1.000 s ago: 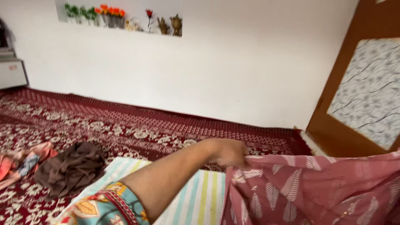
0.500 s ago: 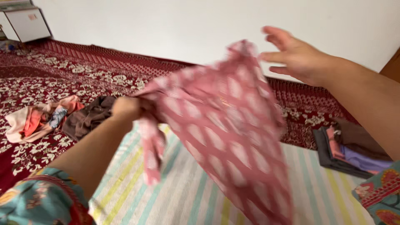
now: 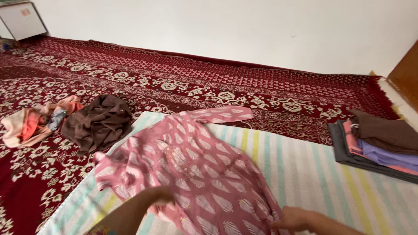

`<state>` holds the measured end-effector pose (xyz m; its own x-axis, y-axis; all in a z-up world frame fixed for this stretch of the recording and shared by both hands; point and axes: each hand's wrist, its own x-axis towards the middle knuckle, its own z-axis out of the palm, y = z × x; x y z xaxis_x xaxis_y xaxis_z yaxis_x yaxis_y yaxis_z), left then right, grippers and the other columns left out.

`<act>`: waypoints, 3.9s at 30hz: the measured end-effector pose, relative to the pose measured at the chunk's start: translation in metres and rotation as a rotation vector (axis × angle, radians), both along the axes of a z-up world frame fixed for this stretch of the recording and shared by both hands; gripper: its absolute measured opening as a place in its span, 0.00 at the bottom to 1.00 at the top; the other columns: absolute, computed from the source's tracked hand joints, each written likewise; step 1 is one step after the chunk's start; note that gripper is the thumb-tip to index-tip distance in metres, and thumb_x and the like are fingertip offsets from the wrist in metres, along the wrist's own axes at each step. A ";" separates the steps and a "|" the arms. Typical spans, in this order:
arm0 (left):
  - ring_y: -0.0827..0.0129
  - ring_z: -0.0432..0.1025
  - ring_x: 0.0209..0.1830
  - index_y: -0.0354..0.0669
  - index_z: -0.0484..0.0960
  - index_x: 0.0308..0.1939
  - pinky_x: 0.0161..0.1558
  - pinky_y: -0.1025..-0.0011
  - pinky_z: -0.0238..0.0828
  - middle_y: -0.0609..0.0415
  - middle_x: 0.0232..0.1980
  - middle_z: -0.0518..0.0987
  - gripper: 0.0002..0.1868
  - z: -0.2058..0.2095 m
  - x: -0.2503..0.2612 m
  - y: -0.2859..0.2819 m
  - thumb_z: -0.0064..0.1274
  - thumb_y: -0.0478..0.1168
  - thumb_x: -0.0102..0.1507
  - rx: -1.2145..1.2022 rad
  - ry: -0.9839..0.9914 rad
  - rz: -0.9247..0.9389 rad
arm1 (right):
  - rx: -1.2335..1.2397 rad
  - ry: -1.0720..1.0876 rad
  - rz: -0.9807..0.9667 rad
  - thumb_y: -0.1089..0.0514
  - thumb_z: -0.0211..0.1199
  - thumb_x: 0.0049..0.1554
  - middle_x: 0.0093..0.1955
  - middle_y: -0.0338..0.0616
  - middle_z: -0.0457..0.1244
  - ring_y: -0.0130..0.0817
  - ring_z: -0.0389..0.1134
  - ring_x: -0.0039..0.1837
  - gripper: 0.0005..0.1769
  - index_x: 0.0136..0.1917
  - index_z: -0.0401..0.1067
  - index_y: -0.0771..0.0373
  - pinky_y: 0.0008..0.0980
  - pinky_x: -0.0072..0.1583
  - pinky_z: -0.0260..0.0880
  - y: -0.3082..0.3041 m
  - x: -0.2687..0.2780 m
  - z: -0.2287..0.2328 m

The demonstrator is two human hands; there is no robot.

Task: The person irons a pink patterned shirt on a striped mat placed on a red carpet. They systematically smooth the sleeves and the main body of the shirt using a black electric iron, frequently adjusting the fabric with their hands to ensure even coverage.

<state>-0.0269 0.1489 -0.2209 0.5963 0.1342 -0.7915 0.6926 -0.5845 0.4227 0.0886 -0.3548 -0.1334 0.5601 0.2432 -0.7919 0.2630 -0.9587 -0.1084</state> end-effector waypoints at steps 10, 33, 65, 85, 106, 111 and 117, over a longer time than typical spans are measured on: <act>0.48 0.75 0.57 0.42 0.69 0.67 0.52 0.53 0.78 0.43 0.66 0.72 0.28 0.007 -0.052 -0.068 0.54 0.44 0.63 0.364 -0.509 -0.931 | 0.046 -0.217 -0.406 0.37 0.83 0.48 0.76 0.62 0.50 0.58 0.56 0.77 0.60 0.81 0.51 0.50 0.45 0.76 0.57 -0.003 -0.030 -0.109; 0.53 0.73 0.52 0.40 0.74 0.59 0.41 0.53 0.73 0.48 0.58 0.73 0.23 0.009 -0.037 -0.164 0.52 0.40 0.60 0.769 -0.896 -1.266 | 0.269 -0.518 -0.044 0.45 0.67 0.46 0.47 0.47 0.74 0.41 0.76 0.52 0.18 0.46 0.82 0.57 0.40 0.55 0.75 -0.027 0.011 0.013; 0.49 0.79 0.54 0.45 0.75 0.59 0.56 0.51 0.76 0.42 0.57 0.83 0.15 0.122 0.020 0.010 0.37 0.43 0.73 0.758 -0.725 -0.022 | 0.253 -1.037 0.105 0.48 0.64 0.52 0.42 0.41 0.71 0.46 0.73 0.46 0.13 0.50 0.76 0.51 0.45 0.49 0.73 -0.102 0.001 0.213; 0.48 0.69 0.57 0.56 0.57 0.74 0.55 0.46 0.67 0.39 0.61 0.69 0.33 0.022 0.058 -0.080 0.40 0.61 0.69 -0.779 -0.236 1.165 | 0.950 -0.697 -0.714 0.75 0.44 0.58 0.37 0.59 0.69 0.41 0.70 0.29 0.14 0.48 0.72 0.75 0.40 0.28 0.66 -0.222 0.111 0.176; 0.73 0.68 0.32 0.47 0.75 0.46 0.31 0.78 0.62 0.57 0.39 0.77 0.07 0.129 -0.040 0.086 0.44 0.38 0.65 -0.800 -0.817 1.201 | 0.112 -0.528 0.334 0.52 0.73 0.46 0.35 0.36 0.72 0.34 0.75 0.40 0.06 0.39 0.81 0.51 0.37 0.42 0.72 -0.203 0.019 0.143; 0.73 0.70 0.32 0.43 0.78 0.42 0.30 0.78 0.66 0.58 0.40 0.78 0.08 0.107 -0.071 0.122 0.47 0.34 0.60 -0.839 -0.822 1.250 | 0.017 0.378 0.316 0.65 0.68 0.55 0.34 0.40 0.67 0.22 0.73 0.38 0.06 0.39 0.72 0.66 0.30 0.40 0.71 -0.195 0.004 0.141; 0.74 0.71 0.32 0.44 0.83 0.43 0.30 0.80 0.72 0.55 0.41 0.78 0.07 0.056 -0.035 0.147 0.55 0.43 0.66 -0.667 -0.610 1.407 | -0.007 0.329 0.315 0.61 0.68 0.46 0.33 0.24 0.66 0.13 0.65 0.35 0.04 0.37 0.79 0.53 0.24 0.36 0.66 -0.212 0.030 0.098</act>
